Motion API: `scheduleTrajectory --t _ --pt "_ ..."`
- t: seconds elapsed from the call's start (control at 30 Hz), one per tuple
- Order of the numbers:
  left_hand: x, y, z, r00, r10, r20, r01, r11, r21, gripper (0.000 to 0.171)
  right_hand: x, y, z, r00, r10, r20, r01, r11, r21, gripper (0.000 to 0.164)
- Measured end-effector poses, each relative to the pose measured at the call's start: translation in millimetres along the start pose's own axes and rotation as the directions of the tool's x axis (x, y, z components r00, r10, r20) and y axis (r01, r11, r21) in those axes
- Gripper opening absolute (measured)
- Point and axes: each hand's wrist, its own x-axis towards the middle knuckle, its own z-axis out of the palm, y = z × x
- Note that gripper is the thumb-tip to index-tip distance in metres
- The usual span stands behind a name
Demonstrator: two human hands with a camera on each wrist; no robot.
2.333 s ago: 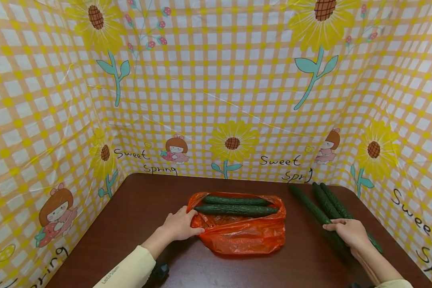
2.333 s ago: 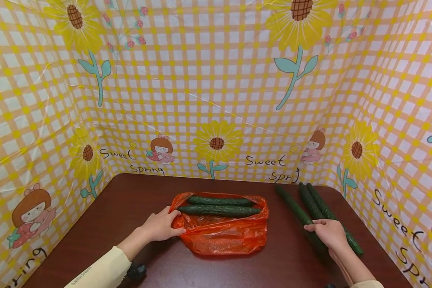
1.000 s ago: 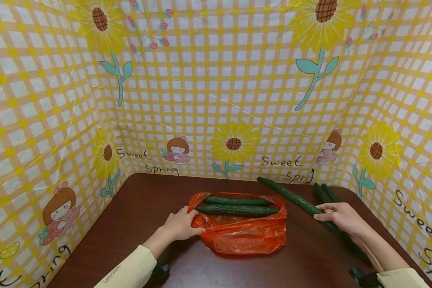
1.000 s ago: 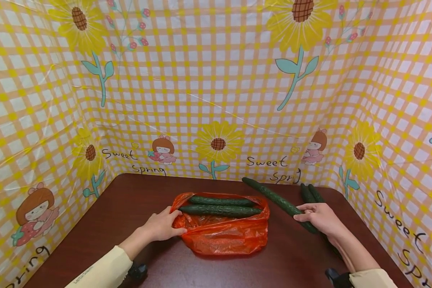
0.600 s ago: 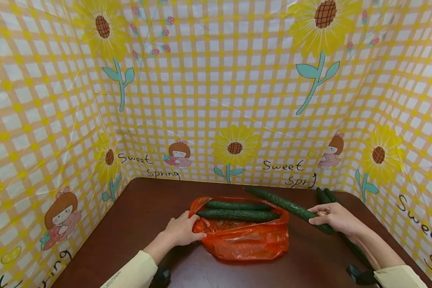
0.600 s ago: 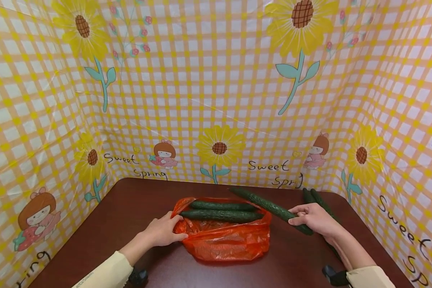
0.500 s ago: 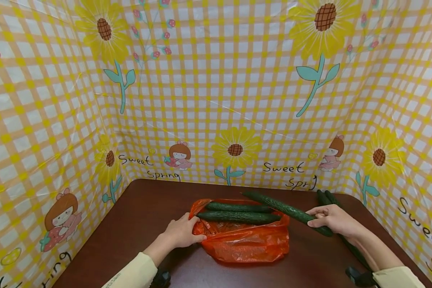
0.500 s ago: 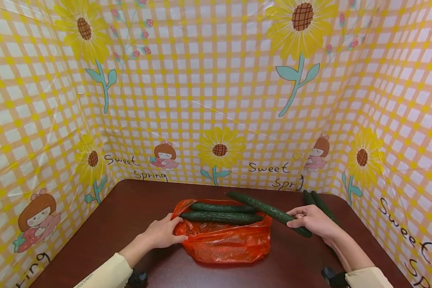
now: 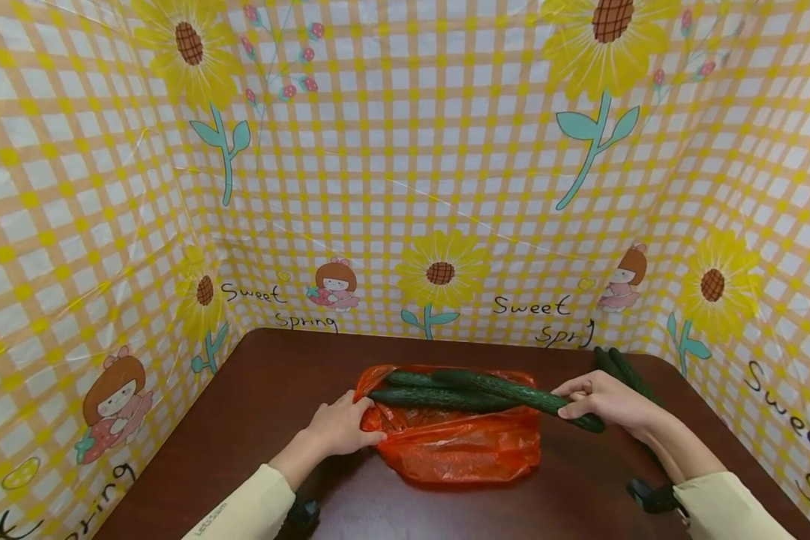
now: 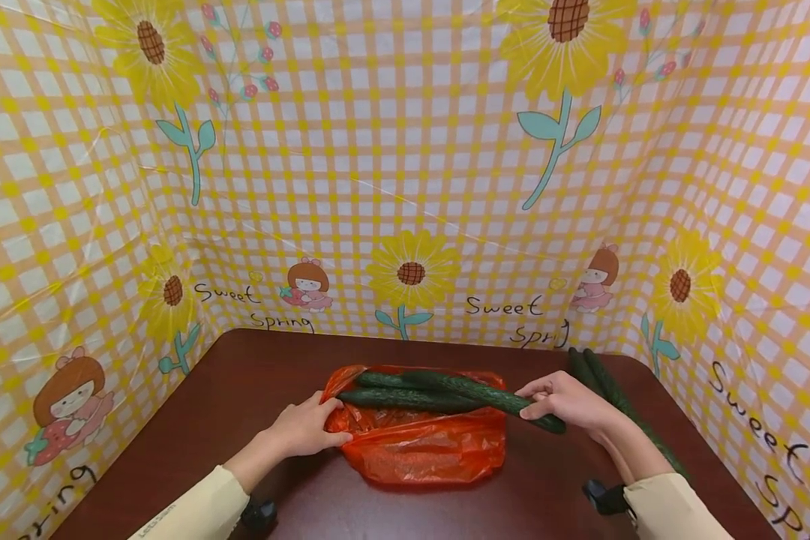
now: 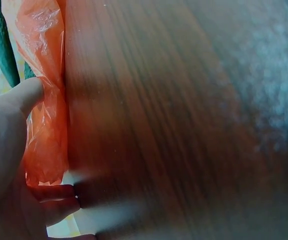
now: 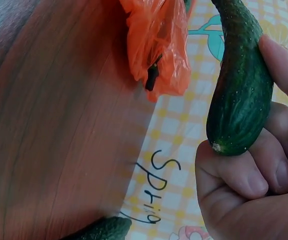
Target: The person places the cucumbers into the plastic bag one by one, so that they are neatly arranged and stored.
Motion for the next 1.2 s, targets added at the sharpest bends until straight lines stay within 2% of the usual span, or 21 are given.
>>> scheduleTrajectory --t 0.17,0.5,0.77,0.9,1.2 --pt "2.6 2.3 2.3 1.0 0.002 -0.018 -0.002 1.0 0.009 0.072 6.6 -5.3 0.7 0.999 -0.026 0.027 0.026 1.0 0.001 0.046" --pt "-0.5 5.8 0.7 0.991 -0.029 -0.128 0.035 0.999 0.039 0.07 25.0 -15.5 10.6 0.997 -0.049 0.062 0.049 0.999 -0.004 0.046" --pt "-2.7 5.9 1.8 0.986 -0.066 -0.156 0.074 0.996 0.046 0.069 41.2 -19.4 23.2 0.989 -0.097 0.113 0.096 0.995 0.014 0.046" --pt "-3.6 5.7 2.9 0.983 -0.079 -0.168 0.091 0.994 0.059 0.07 48.4 -22.8 29.5 0.986 -0.09 0.14 0.087 0.996 0.026 0.046" --pt "-7.0 3.9 5.0 0.98 -0.084 -0.182 0.106 0.987 0.117 0.082 61.7 -29.7 41.6 0.983 -0.099 0.152 0.103 0.995 -0.015 0.04"
